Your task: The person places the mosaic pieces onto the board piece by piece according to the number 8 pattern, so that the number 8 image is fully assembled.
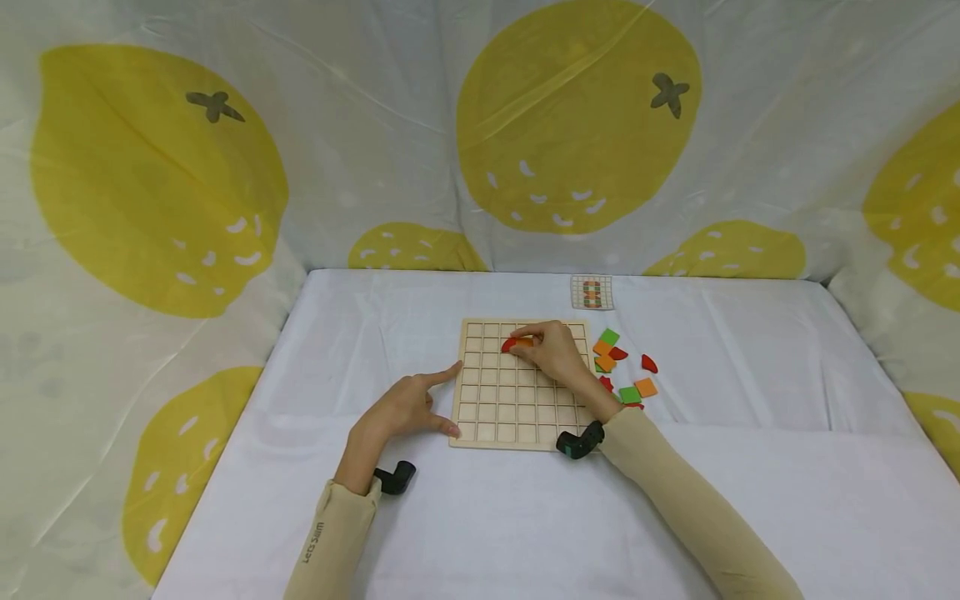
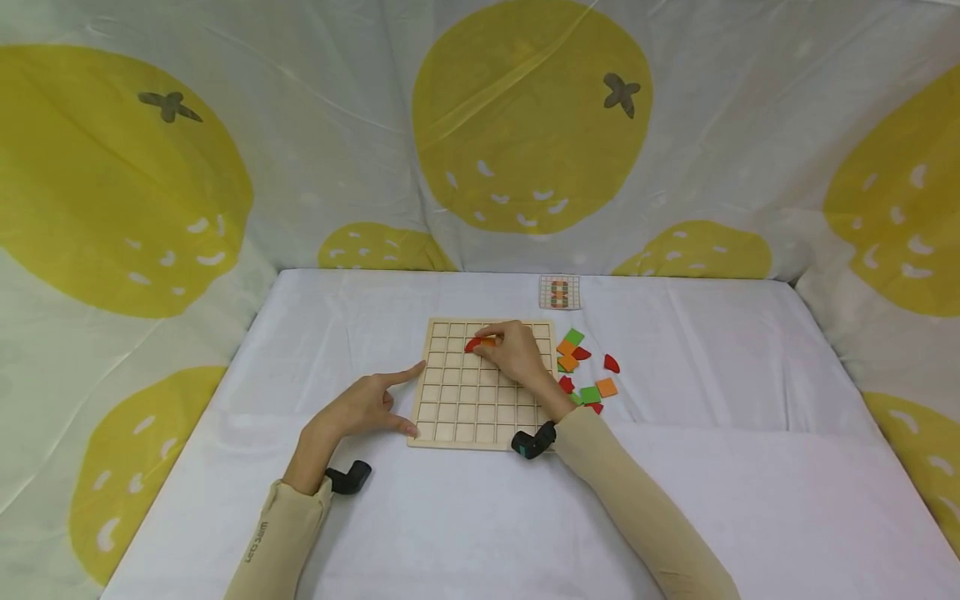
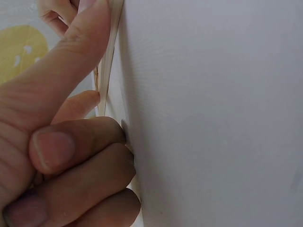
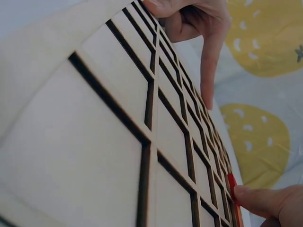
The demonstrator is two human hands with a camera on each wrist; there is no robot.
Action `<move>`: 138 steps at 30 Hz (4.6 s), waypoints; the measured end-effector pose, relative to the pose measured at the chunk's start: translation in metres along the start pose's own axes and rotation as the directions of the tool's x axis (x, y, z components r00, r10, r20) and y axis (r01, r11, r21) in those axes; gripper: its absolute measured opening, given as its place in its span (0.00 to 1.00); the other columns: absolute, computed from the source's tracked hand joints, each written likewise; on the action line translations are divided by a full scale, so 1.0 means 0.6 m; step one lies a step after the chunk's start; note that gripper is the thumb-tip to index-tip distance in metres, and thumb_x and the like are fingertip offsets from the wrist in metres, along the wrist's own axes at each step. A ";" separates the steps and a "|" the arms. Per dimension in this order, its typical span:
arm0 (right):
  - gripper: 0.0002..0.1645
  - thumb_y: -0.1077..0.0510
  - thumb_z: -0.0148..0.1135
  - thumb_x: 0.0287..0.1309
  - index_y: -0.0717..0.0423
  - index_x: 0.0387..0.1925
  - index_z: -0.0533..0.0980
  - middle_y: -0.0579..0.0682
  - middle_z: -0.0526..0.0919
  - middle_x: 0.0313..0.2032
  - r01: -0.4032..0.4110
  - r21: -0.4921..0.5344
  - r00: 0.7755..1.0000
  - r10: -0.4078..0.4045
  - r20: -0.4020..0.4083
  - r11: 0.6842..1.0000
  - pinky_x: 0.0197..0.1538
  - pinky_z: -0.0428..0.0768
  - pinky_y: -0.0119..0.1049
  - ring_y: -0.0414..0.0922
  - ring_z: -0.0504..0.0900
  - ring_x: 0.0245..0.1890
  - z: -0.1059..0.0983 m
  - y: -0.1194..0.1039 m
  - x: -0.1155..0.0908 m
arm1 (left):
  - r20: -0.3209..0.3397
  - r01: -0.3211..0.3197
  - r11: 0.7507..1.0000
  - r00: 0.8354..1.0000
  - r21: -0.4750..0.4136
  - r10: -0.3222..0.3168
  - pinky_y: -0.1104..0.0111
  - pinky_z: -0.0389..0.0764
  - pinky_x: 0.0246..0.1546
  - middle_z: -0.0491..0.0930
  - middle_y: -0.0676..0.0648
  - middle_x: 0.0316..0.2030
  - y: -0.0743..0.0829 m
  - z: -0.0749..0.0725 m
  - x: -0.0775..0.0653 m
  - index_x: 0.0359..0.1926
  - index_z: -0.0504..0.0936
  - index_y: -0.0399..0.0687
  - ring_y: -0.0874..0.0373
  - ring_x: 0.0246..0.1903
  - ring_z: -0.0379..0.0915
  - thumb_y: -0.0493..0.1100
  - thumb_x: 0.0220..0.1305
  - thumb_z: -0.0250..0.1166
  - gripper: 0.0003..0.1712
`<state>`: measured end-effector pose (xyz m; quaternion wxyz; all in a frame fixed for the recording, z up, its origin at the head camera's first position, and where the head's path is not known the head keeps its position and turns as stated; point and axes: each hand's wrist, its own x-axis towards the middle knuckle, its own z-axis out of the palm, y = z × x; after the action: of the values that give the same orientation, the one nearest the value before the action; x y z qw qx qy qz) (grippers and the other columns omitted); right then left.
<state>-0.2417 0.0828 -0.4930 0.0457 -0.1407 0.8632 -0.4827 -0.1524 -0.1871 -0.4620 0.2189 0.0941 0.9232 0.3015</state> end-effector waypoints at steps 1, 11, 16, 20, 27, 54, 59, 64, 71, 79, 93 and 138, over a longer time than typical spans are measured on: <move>0.16 0.58 0.76 0.59 0.59 0.49 0.88 0.44 0.66 0.13 0.004 0.002 1.000 -0.004 0.000 1.000 0.24 0.58 0.30 0.40 0.61 0.16 0.001 0.000 0.001 | 0.001 0.000 1.000 1.000 0.003 0.000 0.70 0.58 0.25 0.55 0.56 0.15 0.000 0.000 0.000 0.80 0.59 0.69 0.62 0.18 0.49 0.56 0.43 0.85 0.65; 0.15 0.58 0.76 0.60 0.56 0.48 0.89 0.51 0.78 0.22 -0.010 -0.047 1.000 0.010 -0.015 0.999 0.25 0.57 0.29 0.39 0.60 0.18 0.003 -0.001 0.002 | 0.001 0.011 1.000 1.000 -0.002 -0.011 0.70 0.59 0.25 0.56 0.56 0.15 0.000 0.001 0.002 0.80 0.59 0.70 0.62 0.18 0.51 0.55 0.42 0.85 0.65; 0.15 0.56 0.75 0.61 0.56 0.48 0.89 0.56 0.81 0.24 -0.012 -0.090 1.000 0.011 -0.021 0.996 0.24 0.58 0.30 0.39 0.62 0.18 0.001 -0.004 0.000 | -0.001 0.013 1.000 1.000 0.002 -0.013 0.70 0.59 0.25 0.56 0.56 0.16 0.000 0.001 0.001 0.80 0.59 0.71 0.62 0.18 0.51 0.56 0.42 0.85 0.65; 0.14 0.56 0.75 0.61 0.55 0.48 0.89 0.55 0.81 0.24 -0.023 -0.094 1.000 0.022 -0.014 0.995 0.25 0.57 0.30 0.40 0.62 0.18 -0.002 -0.006 -0.002 | -0.004 0.011 1.000 1.000 0.004 -0.011 0.70 0.59 0.26 0.56 0.56 0.16 0.001 0.002 0.001 0.80 0.59 0.71 0.62 0.18 0.51 0.56 0.42 0.85 0.65; 0.17 0.55 0.75 0.61 0.55 0.50 0.88 0.52 0.78 0.23 -0.031 -0.037 0.999 0.031 -0.013 0.999 0.25 0.59 0.30 0.40 0.61 0.17 -0.023 0.001 -0.020 | -0.006 0.015 1.000 1.000 0.006 -0.015 0.70 0.59 0.26 0.56 0.55 0.16 0.001 0.001 0.001 0.80 0.59 0.70 0.62 0.18 0.51 0.56 0.41 0.85 0.66; 0.20 0.52 0.74 0.62 0.58 0.53 0.86 0.44 0.59 0.17 -0.218 -0.100 0.973 0.209 -0.096 0.971 0.22 0.56 0.31 0.40 0.59 0.18 -0.169 0.075 -0.161 | -0.009 -0.027 0.999 1.000 -0.018 0.027 0.71 0.58 0.25 0.53 0.56 0.15 -0.002 0.001 -0.002 0.80 0.59 0.66 0.62 0.18 0.50 0.55 0.42 0.85 0.66; 0.20 0.51 0.75 0.61 0.54 0.52 0.87 0.44 0.61 0.18 -0.234 -0.091 0.970 0.226 -0.089 0.968 0.23 0.58 0.32 0.39 0.60 0.20 -0.188 0.087 -0.185 | -0.007 -0.023 1.000 1.000 -0.022 0.023 0.71 0.58 0.24 0.53 0.56 0.16 -0.003 0.003 -0.002 0.80 0.58 0.67 0.62 0.18 0.50 0.55 0.41 0.85 0.66; 0.21 0.48 0.75 0.61 0.52 0.53 0.87 0.41 0.62 0.17 -0.254 -0.088 0.967 0.248 -0.064 0.963 0.24 0.59 0.32 0.38 0.63 0.22 -0.209 0.093 -0.205 | -0.011 -0.013 1.000 1.000 -0.023 0.013 0.71 0.58 0.24 0.54 0.56 0.15 -0.001 0.002 -0.002 0.80 0.59 0.68 0.62 0.18 0.50 0.54 0.42 0.85 0.66; 0.22 0.51 0.75 0.61 0.54 0.54 0.86 0.43 0.61 0.18 -0.222 -0.086 0.974 0.225 0.020 0.971 0.24 0.59 0.31 0.38 0.62 0.21 -0.224 0.111 -0.224 | -0.015 -0.012 1.000 1.000 -0.015 0.012 0.71 0.58 0.24 0.55 0.56 0.15 0.000 0.002 -0.001 0.80 0.59 0.69 0.62 0.18 0.50 0.55 0.42 0.85 0.65; 0.20 0.55 0.75 0.60 0.55 0.53 0.87 0.43 0.58 0.18 -0.163 -0.093 0.985 0.168 0.050 0.982 0.24 0.59 0.31 0.37 0.60 0.20 -0.221 0.122 -0.222 | -0.012 -0.030 0.999 0.999 -0.022 0.029 0.71 0.57 0.25 0.53 0.56 0.15 -0.003 0.000 -0.001 0.80 0.59 0.67 0.62 0.18 0.49 0.54 0.42 0.85 0.66; 0.20 0.54 0.74 0.62 0.56 0.54 0.86 0.43 0.60 0.18 -0.204 -0.122 0.979 0.205 -0.004 0.971 0.23 0.58 0.31 0.38 0.61 0.19 -0.214 0.123 -0.220 | -0.010 -0.039 0.999 0.999 -0.020 0.038 0.72 0.58 0.24 0.54 0.57 0.14 -0.004 0.001 0.000 0.80 0.59 0.67 0.63 0.17 0.48 0.55 0.42 0.85 0.65; 0.20 0.55 0.79 0.55 0.57 0.49 0.88 0.43 0.58 0.14 -0.104 -0.062 0.991 0.097 -0.097 0.993 0.22 0.53 0.30 0.40 0.55 0.16 -0.095 0.043 -0.125 | -0.012 -0.012 1.000 1.000 -0.004 0.012 0.71 0.58 0.25 0.55 0.56 0.15 -0.004 0.003 0.000 0.80 0.58 0.68 0.62 0.18 0.50 0.55 0.43 0.85 0.65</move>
<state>-0.1875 0.1640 -0.4888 0.0246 -0.0757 0.8860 -0.4567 -0.1515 -0.1885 -0.4646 0.2117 0.0972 0.9233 0.3053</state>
